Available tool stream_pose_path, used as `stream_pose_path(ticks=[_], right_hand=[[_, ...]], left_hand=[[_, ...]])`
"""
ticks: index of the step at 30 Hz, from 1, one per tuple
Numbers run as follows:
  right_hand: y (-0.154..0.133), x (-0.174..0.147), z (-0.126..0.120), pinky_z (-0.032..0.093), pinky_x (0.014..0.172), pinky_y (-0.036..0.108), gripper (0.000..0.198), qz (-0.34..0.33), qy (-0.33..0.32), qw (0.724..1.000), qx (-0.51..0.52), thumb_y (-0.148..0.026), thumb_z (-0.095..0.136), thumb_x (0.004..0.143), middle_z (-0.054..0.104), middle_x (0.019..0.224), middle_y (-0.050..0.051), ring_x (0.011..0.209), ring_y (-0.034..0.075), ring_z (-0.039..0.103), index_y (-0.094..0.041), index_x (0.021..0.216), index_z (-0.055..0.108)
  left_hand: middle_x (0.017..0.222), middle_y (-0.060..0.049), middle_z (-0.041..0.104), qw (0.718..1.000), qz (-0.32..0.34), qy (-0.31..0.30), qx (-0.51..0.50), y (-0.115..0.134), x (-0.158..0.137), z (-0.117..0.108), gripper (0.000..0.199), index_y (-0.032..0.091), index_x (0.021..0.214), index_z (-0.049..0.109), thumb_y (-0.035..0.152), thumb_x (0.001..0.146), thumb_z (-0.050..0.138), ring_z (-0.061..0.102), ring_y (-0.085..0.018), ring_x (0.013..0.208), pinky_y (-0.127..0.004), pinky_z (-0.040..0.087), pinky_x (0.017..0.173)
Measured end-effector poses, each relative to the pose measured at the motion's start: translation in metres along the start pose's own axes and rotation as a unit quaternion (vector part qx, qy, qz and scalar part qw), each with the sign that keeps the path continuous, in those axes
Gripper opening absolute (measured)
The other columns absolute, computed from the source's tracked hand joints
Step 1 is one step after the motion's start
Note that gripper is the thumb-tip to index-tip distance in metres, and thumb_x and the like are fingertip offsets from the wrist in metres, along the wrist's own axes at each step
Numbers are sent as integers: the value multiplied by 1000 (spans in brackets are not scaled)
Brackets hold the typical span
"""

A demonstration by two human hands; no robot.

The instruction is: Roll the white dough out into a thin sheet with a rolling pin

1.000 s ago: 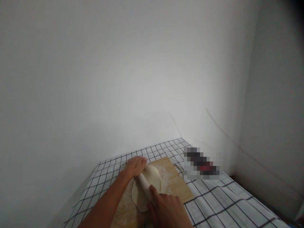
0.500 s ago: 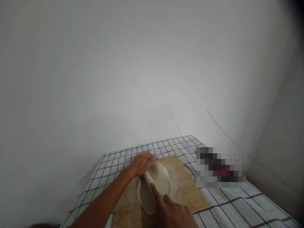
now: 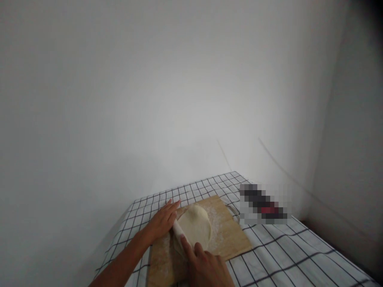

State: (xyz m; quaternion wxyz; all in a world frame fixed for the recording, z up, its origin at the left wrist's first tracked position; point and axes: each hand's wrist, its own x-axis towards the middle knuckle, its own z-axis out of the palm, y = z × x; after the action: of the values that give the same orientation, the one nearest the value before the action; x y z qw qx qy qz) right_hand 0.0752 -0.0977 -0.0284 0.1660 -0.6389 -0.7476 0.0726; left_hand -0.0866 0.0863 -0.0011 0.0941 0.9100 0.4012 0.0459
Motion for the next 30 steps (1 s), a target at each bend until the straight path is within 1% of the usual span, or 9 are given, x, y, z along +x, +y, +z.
stream_pose_path(ticks=[3,5,7,11,15,19,23,27,30], right_hand=[[4,1,-10,49,60,29,73,15,-3,1000,10,-12,54,84,76,109,12,81,28,78,-27,155,43],[12,1,-16,50,62,30,69,20,2,1000,16,-16,54,86,78,106,11,84,30,78,-26,154,44],[22,1,-24,52,65,31,60,27,9,999,18,-20,53,92,79,104,11,87,30,78,-25,152,48],[37,-1,-45,54,68,32,42,68,8,998,8,-27,43,102,77,112,13,90,30,78,-24,140,59],[34,1,-57,54,70,30,41,87,-21,996,5,-22,37,105,77,112,12,95,28,78,-23,140,57],[26,3,-41,51,64,29,54,50,-44,998,3,-12,42,99,77,111,15,90,28,78,-18,152,45],[19,2,-19,47,57,27,70,20,-20,1000,-9,-5,48,88,75,108,14,80,25,78,-20,156,41],[10,1,-8,43,54,26,78,1,-14,999,-32,-2,48,82,73,108,12,79,24,77,-27,156,41],[2,1,1,41,52,26,76,-12,-2,1000,-26,-4,50,82,72,108,12,78,24,77,-27,155,41]], left_hand=[[163,-1,43,999,-29,-25,3,13,14,-4,62,23,155,46,46,105,17,25,-23,157,-42,17,129],[160,-2,48,999,-37,-24,6,22,29,-2,65,24,152,50,52,105,16,28,-27,156,-46,18,129],[160,-3,48,999,-44,-17,8,30,46,3,66,26,154,48,55,105,15,24,-30,157,-53,16,128],[165,-1,40,999,-39,-8,1,44,79,12,66,33,158,38,57,105,9,16,-33,158,-64,8,126],[162,-2,45,1000,-7,-19,-8,45,98,17,66,33,154,46,59,105,11,21,-33,157,-66,8,125],[161,3,47,999,31,-12,-13,30,89,23,56,37,151,49,53,106,19,22,-26,157,-55,6,128],[157,5,52,999,30,10,-16,16,67,24,54,37,148,53,51,107,20,26,-26,156,-52,11,128],[154,1,55,999,36,22,-22,7,49,19,56,30,146,56,48,107,20,31,-21,154,-43,14,130],[160,-3,48,999,43,17,-21,-2,31,15,56,24,147,54,42,107,21,32,-19,154,-38,12,130]])
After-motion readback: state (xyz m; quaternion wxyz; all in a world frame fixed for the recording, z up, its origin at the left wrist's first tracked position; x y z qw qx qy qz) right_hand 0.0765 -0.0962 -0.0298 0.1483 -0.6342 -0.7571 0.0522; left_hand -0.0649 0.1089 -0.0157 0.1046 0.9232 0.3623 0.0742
